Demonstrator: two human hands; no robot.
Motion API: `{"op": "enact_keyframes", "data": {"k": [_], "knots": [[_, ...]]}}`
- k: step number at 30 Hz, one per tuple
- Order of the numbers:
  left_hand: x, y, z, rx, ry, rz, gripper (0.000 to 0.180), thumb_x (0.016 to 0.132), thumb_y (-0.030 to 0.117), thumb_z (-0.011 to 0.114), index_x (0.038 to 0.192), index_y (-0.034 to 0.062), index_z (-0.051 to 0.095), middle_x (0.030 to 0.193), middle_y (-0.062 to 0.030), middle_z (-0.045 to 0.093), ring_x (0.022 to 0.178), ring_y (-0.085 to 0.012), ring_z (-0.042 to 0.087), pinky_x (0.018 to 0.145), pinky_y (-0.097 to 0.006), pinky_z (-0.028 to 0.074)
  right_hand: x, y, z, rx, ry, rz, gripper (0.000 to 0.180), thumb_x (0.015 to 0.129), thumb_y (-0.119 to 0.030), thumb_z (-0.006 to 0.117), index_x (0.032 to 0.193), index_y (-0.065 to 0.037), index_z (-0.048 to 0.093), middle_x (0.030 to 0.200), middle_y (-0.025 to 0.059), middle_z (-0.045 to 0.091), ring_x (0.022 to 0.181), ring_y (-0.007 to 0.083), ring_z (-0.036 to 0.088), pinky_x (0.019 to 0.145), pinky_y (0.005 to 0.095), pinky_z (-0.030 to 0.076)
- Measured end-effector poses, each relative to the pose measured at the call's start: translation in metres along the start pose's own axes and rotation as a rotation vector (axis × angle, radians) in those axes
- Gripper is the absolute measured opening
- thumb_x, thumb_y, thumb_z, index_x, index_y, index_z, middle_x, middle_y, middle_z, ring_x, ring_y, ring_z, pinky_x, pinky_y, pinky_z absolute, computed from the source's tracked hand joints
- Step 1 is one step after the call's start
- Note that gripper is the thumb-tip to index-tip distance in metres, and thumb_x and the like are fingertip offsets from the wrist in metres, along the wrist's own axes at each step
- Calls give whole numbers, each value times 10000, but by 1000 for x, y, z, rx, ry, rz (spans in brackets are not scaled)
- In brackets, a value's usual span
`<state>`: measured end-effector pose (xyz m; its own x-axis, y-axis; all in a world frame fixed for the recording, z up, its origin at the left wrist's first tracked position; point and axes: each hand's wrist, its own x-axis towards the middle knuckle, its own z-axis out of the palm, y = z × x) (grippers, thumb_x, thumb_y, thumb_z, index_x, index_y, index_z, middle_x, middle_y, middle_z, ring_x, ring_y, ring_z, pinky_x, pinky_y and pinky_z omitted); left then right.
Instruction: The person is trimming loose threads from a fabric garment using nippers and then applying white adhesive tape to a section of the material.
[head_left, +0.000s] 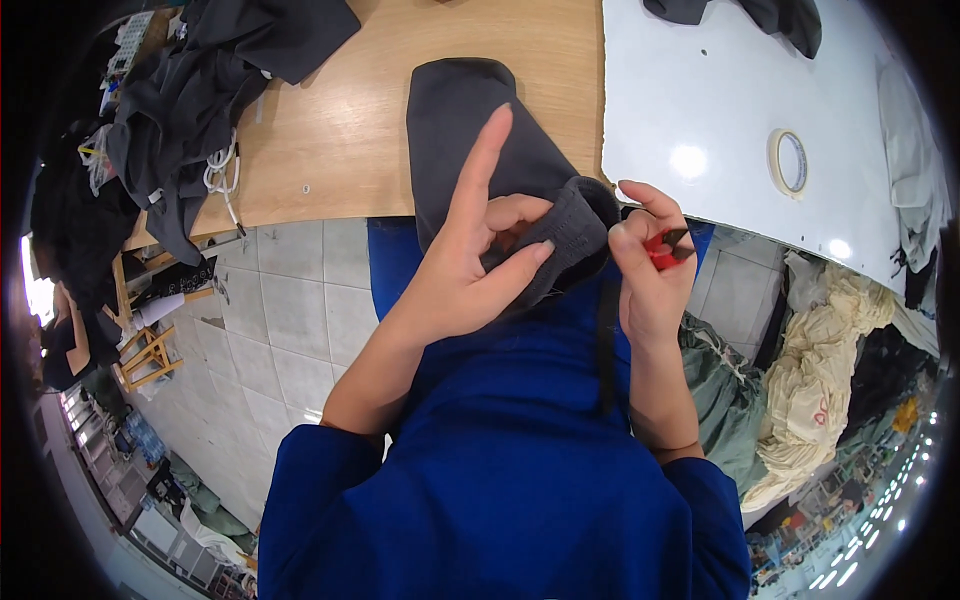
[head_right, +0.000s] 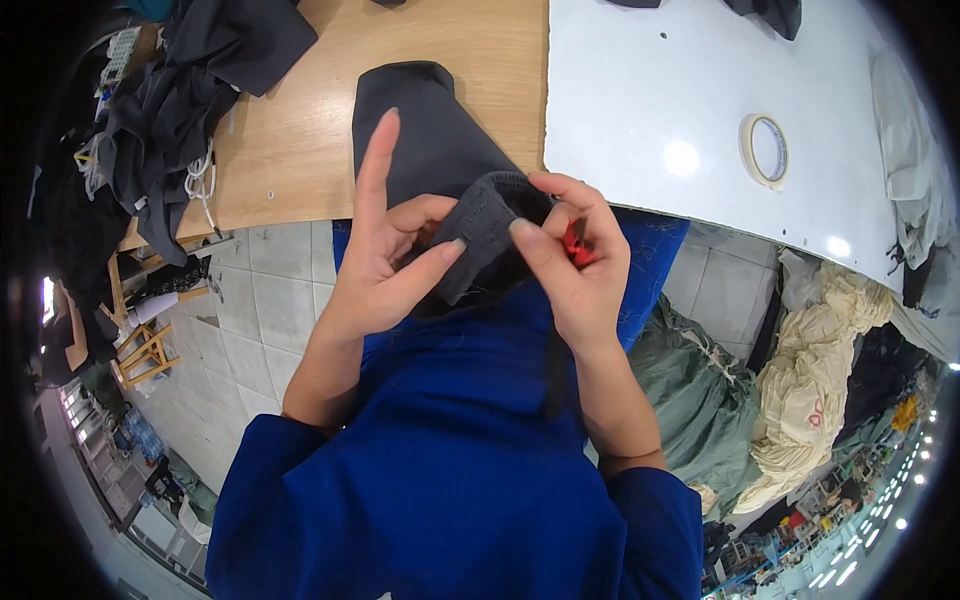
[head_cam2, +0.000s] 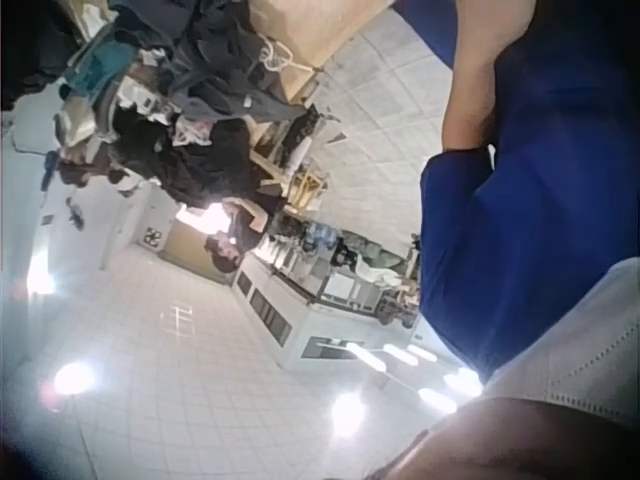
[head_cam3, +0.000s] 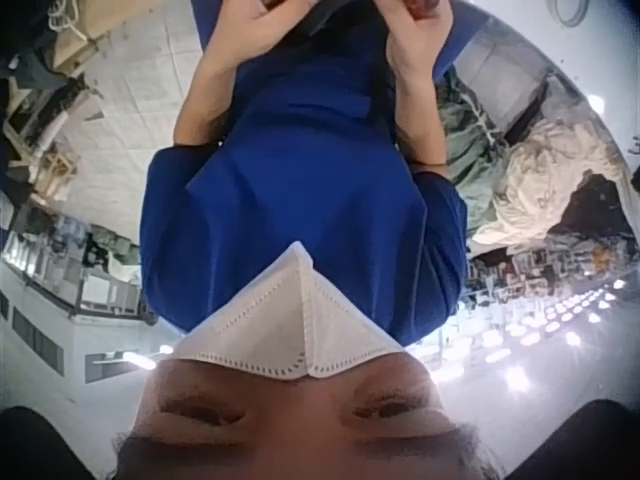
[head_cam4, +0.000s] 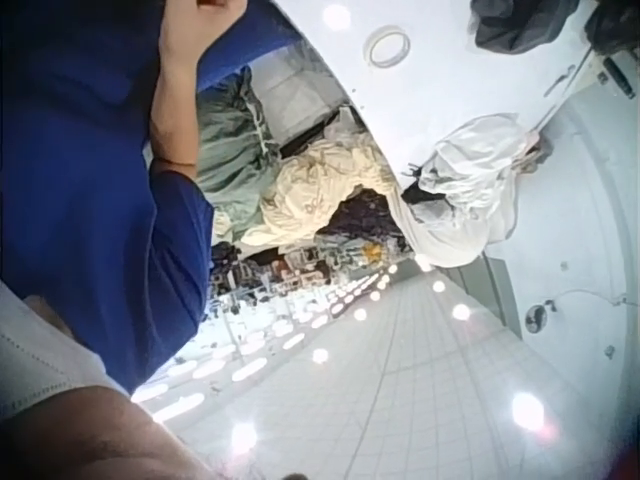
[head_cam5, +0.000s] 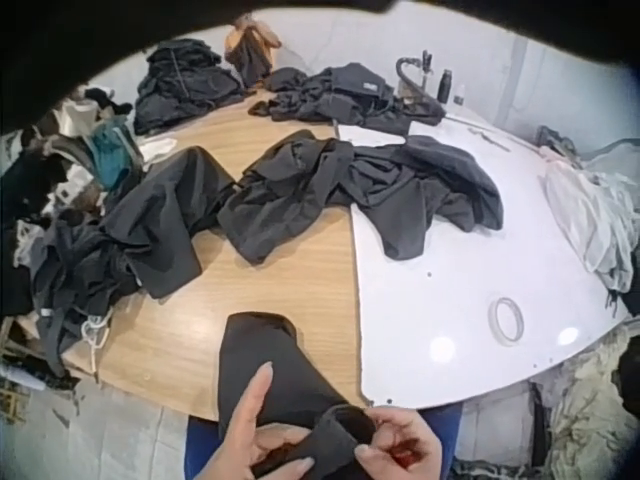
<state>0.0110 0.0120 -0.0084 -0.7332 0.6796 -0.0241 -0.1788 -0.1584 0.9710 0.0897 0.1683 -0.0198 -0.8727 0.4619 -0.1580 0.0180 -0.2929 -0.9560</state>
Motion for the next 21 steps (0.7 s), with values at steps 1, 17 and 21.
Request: {"op": "enact_keyframes", "data": {"k": [1,17,21], "knots": [[-1,0,1,-6,29,5,868,812,-90,496,1465,101,-44,957,-106,613,824,-100,545,747,-215,418,0,-2,1,-93,-31,-79,337,718,54,709,1039,6,619,629,-77,416,545,9,353,502,155,273],[1,3,5,-11,-4,-40,911,788,-95,509,1462,104,-70,951,-106,618,811,-95,553,738,-217,431,-1,-4,4,-499,-22,-352,139,788,12,672,927,9,670,656,-41,521,570,33,426,561,177,370],[1,4,7,-1,-22,-26,900,786,-91,506,1465,101,-53,938,-103,617,814,-96,553,746,-219,430,7,-8,-10,49,116,14,110,891,-78,594,919,9,655,780,-15,621,673,15,491,642,154,384]]}}
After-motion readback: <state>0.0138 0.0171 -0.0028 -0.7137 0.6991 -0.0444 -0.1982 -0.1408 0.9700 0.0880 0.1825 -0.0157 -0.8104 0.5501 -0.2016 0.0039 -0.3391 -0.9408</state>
